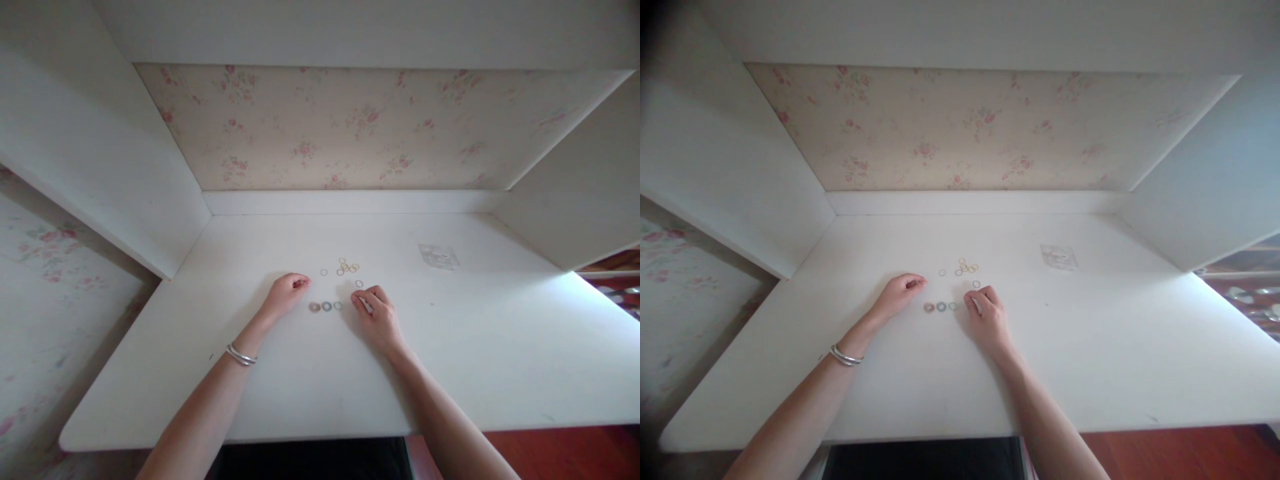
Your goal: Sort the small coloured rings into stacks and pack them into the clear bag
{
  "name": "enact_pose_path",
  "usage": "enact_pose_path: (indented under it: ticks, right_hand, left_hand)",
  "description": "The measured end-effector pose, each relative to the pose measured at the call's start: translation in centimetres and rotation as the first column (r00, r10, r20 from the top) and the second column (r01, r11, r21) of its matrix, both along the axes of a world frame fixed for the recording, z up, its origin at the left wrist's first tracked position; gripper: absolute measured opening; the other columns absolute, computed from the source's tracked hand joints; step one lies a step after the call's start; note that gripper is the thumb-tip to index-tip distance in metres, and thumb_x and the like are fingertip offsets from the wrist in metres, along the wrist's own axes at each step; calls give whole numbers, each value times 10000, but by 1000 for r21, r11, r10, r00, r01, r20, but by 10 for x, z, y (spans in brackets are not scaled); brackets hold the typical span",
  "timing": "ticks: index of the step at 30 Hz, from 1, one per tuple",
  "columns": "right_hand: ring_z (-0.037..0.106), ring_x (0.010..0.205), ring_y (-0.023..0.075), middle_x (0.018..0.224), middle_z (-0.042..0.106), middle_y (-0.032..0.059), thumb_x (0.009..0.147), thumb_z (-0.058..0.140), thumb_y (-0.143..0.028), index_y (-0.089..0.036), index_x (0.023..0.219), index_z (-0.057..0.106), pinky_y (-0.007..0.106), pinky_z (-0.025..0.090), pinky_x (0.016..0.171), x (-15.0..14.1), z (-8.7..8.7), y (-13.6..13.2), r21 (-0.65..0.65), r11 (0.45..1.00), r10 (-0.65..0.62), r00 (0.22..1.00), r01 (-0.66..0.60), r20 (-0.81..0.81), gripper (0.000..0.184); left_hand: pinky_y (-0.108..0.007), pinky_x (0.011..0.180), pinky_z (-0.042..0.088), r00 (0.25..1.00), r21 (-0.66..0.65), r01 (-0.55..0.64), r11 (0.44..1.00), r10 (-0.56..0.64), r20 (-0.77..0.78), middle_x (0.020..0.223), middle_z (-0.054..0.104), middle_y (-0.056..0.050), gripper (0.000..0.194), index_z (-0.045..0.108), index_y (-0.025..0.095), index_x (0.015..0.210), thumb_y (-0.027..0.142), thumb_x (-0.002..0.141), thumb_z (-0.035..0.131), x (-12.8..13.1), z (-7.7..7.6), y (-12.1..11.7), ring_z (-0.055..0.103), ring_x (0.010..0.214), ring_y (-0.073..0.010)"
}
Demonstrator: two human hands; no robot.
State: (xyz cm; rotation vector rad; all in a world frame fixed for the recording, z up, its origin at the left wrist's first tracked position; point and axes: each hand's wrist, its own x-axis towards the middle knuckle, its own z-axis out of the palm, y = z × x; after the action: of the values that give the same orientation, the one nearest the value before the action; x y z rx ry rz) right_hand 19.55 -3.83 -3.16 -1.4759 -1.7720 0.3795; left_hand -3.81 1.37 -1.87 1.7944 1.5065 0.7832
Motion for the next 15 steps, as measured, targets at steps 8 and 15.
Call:
enact_pose_path:
  ticks: [8, 15]
  right_hand:
    - [562, 780, 145, 850, 579, 30, 847, 517, -282, -249, 887, 687, 298, 399, 771, 2, 1, -2, -74, 994, 97, 979, -85, 179, 178]
    - [563, 804, 146, 879, 591, 31, 855, 512, -279, -251, 908, 684, 303, 382, 778, 3, 5, -1, -100, 991, 113, 973, -94, 202, 182]
  left_hand:
    - [-259, 800, 462, 946, 127, 98, 987, -52, -320, 1004, 635, -55, 199, 686, 218, 944, 285, 820, 546, 41, 4, 29, 612, 823, -151]
    - [-261, 816, 439, 887, 76, 163, 984, -112, -447, 969, 618, -59, 204, 677, 194, 871, 244, 860, 479, 46, 6, 30, 598, 860, -162]
